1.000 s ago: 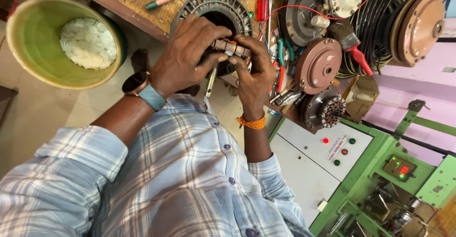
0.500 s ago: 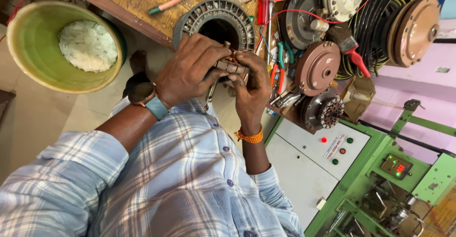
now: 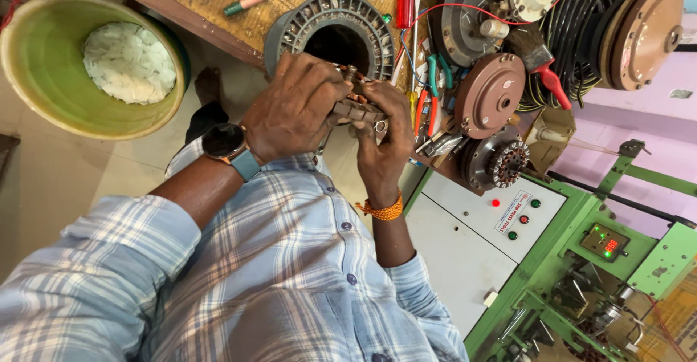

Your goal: The person uses a green press machine to crimp copper wire onto a motor stator. They then move to a workbench to strip wire ends with scissors and apply white tape to the connections. The person repeats this process for multiple stator units.

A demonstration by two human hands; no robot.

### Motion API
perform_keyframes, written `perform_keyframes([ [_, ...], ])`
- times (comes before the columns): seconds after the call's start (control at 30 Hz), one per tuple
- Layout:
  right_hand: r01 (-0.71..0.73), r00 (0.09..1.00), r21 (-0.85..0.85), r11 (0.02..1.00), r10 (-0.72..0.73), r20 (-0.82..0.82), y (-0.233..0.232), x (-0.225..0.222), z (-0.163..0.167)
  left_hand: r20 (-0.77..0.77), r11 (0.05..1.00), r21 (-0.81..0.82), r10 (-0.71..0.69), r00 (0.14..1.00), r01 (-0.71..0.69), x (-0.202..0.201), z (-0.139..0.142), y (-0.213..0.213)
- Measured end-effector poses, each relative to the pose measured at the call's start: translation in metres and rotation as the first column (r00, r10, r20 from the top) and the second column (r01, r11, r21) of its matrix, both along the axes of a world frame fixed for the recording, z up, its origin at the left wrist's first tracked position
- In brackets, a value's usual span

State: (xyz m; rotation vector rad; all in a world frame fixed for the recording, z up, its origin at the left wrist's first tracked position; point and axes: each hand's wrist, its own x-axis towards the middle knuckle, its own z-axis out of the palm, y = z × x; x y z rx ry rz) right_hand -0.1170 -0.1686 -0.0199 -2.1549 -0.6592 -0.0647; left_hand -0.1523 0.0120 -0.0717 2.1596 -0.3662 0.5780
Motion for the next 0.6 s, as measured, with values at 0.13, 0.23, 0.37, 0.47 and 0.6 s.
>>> perform_keyframes([
  [0.13,-0.024,1.0,-0.027,0.999,0.023,-0.016,-0.0013,0.0026,0.0033,-0.018,1.0,0.007,0.029,0.999,-0.029,0.001,-0.0012,-0.0036],
  [0.23,-0.026,1.0,-0.053,0.998,0.026,0.005,-0.0007,0.0034,0.0019,-0.012,0.999,-0.004,0.035,0.999,-0.035,0.001,-0.0001,-0.0029],
  [0.37,-0.029,0.999,-0.055,0.998,0.031,0.035,0.0033,0.0021,-0.0029,-0.024,0.999,-0.011,0.035,0.999,-0.035,-0.0013,0.0036,-0.0003],
  [0.47,-0.016,0.999,-0.035,0.999,0.017,0.027,0.0055,0.0008,-0.0055,-0.04,0.999,-0.013,0.041,0.998,-0.042,-0.0023,0.0054,-0.0007],
  [0.6,-0.043,0.999,-0.02,0.999,0.043,-0.009,-0.0015,-0.0003,-0.0048,-0.043,0.999,-0.032,0.038,0.998,-0.039,-0.0041,0.0062,-0.001],
])
